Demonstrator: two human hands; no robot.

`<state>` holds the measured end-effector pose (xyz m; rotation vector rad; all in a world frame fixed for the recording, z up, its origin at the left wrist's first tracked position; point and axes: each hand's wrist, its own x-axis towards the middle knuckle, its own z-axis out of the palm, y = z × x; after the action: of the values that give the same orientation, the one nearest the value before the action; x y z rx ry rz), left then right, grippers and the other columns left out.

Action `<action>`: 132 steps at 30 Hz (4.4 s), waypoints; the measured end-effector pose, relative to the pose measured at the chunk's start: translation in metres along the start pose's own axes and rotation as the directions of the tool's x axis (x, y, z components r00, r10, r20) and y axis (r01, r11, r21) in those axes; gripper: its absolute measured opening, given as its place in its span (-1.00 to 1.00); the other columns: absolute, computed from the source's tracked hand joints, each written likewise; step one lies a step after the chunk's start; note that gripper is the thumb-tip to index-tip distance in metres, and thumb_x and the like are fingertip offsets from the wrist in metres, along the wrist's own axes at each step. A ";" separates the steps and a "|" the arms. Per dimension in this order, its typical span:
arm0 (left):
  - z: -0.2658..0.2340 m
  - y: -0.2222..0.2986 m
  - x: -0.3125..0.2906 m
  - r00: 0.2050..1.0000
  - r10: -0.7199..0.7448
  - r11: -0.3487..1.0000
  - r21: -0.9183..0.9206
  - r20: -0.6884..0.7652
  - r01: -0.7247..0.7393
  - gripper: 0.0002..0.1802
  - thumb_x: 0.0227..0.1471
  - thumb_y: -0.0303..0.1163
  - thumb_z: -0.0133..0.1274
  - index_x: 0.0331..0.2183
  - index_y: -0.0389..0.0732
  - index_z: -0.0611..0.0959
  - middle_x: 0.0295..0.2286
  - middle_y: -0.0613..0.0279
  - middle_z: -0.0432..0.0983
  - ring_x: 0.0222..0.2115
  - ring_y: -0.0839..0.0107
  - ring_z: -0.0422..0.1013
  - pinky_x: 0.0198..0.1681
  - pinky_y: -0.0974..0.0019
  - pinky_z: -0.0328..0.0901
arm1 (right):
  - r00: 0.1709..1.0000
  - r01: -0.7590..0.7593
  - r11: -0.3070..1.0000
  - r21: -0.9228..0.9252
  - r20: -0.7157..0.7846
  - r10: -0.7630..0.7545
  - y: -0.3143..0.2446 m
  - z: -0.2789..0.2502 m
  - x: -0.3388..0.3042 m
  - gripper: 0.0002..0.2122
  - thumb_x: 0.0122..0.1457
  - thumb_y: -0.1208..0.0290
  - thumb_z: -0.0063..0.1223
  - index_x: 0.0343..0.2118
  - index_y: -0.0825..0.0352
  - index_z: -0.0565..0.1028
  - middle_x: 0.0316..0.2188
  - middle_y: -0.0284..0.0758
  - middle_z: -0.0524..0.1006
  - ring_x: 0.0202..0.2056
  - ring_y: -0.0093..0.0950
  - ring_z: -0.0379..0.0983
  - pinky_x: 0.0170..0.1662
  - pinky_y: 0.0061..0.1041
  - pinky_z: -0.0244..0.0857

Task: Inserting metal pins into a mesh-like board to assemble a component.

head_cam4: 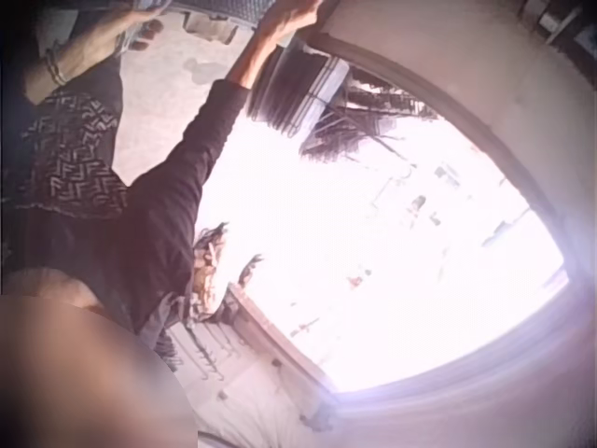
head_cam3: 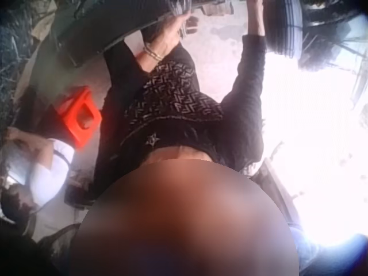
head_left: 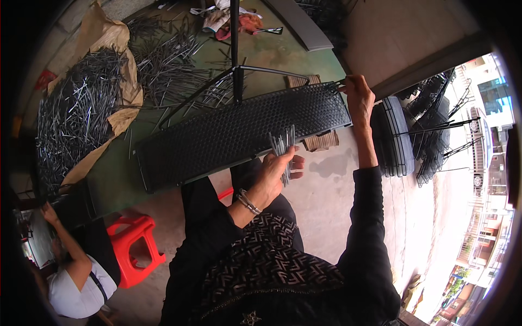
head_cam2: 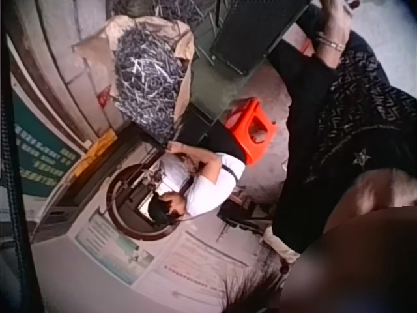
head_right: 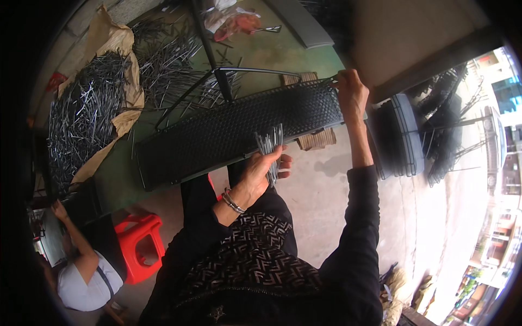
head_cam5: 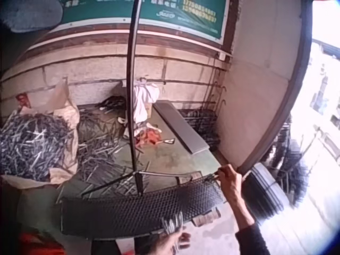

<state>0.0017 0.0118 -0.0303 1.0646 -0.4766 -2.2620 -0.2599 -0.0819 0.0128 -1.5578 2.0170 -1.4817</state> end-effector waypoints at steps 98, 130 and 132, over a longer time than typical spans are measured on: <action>0.007 0.007 -0.009 0.995 0.066 0.987 0.144 0.068 -0.075 -0.77 0.17 -0.26 0.04 -0.20 -0.18 0.59 -0.33 0.15 0.64 -0.53 0.63 0.41 -0.64 0.61 0.07 | 0.637 -0.612 0.757 0.229 0.709 0.301 -0.051 0.003 -0.102 -0.81 0.19 0.29 0.10 -0.35 0.35 0.53 -0.52 -0.46 0.50 -0.46 -0.66 0.42 -0.40 -0.66 0.25; -0.011 -0.010 0.016 0.985 -0.067 0.991 -0.104 0.160 0.084 -0.72 0.21 -0.24 0.00 -0.19 -0.28 0.51 -0.29 -0.06 0.58 -0.29 0.23 0.56 -0.22 0.15 0.49 | 0.976 0.007 1.000 -0.027 -0.219 -0.013 0.013 -0.022 -0.020 -0.85 0.21 0.42 0.04 -0.28 0.41 0.52 -0.51 -0.29 0.62 -0.41 -0.57 0.56 -0.29 -0.59 0.39; -0.013 -0.010 0.016 0.985 -0.065 0.990 -0.114 0.162 0.084 -0.72 0.21 -0.25 0.00 -0.21 -0.29 0.51 -0.29 -0.07 0.58 -0.27 0.21 0.55 -0.20 0.11 0.49 | 0.977 0.007 0.996 -0.091 -0.213 -0.027 0.010 -0.022 -0.020 -0.85 0.20 0.41 0.04 -0.28 0.40 0.52 -0.51 -0.30 0.62 -0.41 -0.57 0.57 -0.29 -0.60 0.39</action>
<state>0.0001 0.0078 -0.0530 0.8608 -0.3642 -2.4195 -0.2718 -0.0539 0.0077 -1.5089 2.2206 -1.6505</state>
